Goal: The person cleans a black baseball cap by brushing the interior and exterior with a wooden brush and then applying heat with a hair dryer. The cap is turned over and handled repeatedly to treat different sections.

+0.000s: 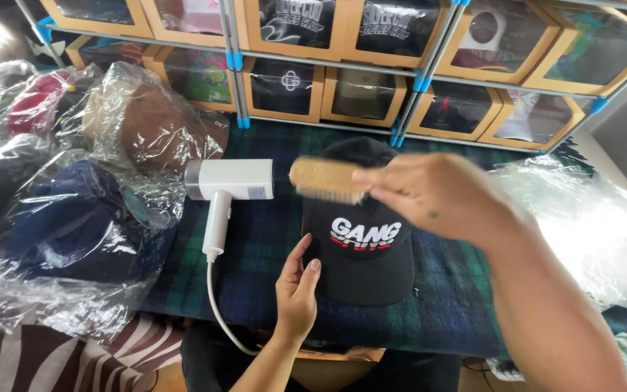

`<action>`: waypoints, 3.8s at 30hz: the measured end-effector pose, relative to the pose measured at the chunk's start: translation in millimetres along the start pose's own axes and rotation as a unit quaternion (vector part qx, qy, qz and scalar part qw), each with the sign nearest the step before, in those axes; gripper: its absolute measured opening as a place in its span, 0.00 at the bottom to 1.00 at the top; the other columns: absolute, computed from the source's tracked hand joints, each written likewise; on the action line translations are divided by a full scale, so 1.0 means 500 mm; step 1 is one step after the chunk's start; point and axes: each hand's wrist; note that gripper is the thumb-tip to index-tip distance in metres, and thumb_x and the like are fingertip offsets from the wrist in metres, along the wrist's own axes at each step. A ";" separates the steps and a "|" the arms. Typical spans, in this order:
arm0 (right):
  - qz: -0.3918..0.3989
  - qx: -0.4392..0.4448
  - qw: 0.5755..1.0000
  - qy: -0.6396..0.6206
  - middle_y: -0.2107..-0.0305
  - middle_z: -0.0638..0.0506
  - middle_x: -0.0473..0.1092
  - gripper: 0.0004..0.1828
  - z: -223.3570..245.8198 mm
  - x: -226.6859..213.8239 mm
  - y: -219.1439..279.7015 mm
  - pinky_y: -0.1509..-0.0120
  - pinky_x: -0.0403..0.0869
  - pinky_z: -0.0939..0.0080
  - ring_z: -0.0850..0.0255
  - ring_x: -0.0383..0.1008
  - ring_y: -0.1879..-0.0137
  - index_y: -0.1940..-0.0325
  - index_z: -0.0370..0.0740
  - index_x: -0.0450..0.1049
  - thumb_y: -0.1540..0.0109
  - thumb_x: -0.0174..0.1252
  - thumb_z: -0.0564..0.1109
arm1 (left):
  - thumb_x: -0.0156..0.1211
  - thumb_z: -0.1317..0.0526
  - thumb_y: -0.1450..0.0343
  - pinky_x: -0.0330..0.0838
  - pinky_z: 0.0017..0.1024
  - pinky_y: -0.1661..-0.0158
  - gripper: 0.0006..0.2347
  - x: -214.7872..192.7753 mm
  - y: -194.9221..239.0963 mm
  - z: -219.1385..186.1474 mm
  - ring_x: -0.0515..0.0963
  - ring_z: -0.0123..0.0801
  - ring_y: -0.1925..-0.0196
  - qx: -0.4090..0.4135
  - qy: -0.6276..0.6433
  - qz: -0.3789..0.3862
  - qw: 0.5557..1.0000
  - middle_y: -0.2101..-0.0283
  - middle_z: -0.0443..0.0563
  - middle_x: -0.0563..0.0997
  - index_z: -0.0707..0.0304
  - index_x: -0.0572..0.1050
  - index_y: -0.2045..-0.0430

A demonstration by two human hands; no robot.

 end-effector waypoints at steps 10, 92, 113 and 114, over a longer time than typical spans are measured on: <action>-0.278 0.137 0.900 -0.306 0.71 0.45 0.72 0.21 -0.178 0.168 0.061 0.67 0.73 0.56 0.58 0.71 0.77 0.28 0.45 0.69 0.26 0.48 0.46 | 0.66 0.63 0.29 0.75 0.31 0.54 0.15 -0.004 -0.112 -0.088 0.78 0.40 0.54 0.225 -0.290 -0.020 0.930 0.56 0.54 0.79 0.67 0.79 0.48; -0.331 0.113 0.887 -0.302 0.64 0.37 0.74 0.15 -0.179 0.233 0.033 0.66 0.74 0.50 0.46 0.73 0.66 0.42 0.37 0.76 0.32 0.54 0.42 | 0.44 0.50 0.20 0.64 0.51 0.35 0.21 0.080 -0.180 -0.107 0.70 0.60 0.33 0.168 -0.312 0.003 0.935 0.36 0.65 0.72 0.54 0.66 0.32; -0.538 -0.051 0.807 -0.240 0.56 0.42 0.76 0.17 -0.054 0.186 -0.011 0.51 0.78 0.54 0.49 0.78 0.53 0.47 0.33 0.78 0.40 0.68 0.34 | 0.57 0.61 0.25 0.84 0.40 0.57 0.23 0.251 -0.249 -0.328 0.87 0.45 0.59 0.151 -0.158 0.158 0.963 0.61 0.65 0.85 0.64 0.62 0.33; -0.571 -0.037 0.803 -0.166 0.55 0.43 0.78 0.10 -0.081 0.192 -0.012 0.46 0.75 0.51 0.47 0.77 0.48 0.53 0.36 0.82 0.39 0.68 0.36 | 0.53 0.61 0.23 0.87 0.40 0.62 0.23 0.236 -0.274 -0.333 0.87 0.47 0.63 0.186 -0.224 0.151 0.945 0.62 0.75 0.83 0.70 0.60 0.33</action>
Point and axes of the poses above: each hand's wrist, its own y-axis away from the middle knuckle, its own x-axis out of the palm, z = x × y
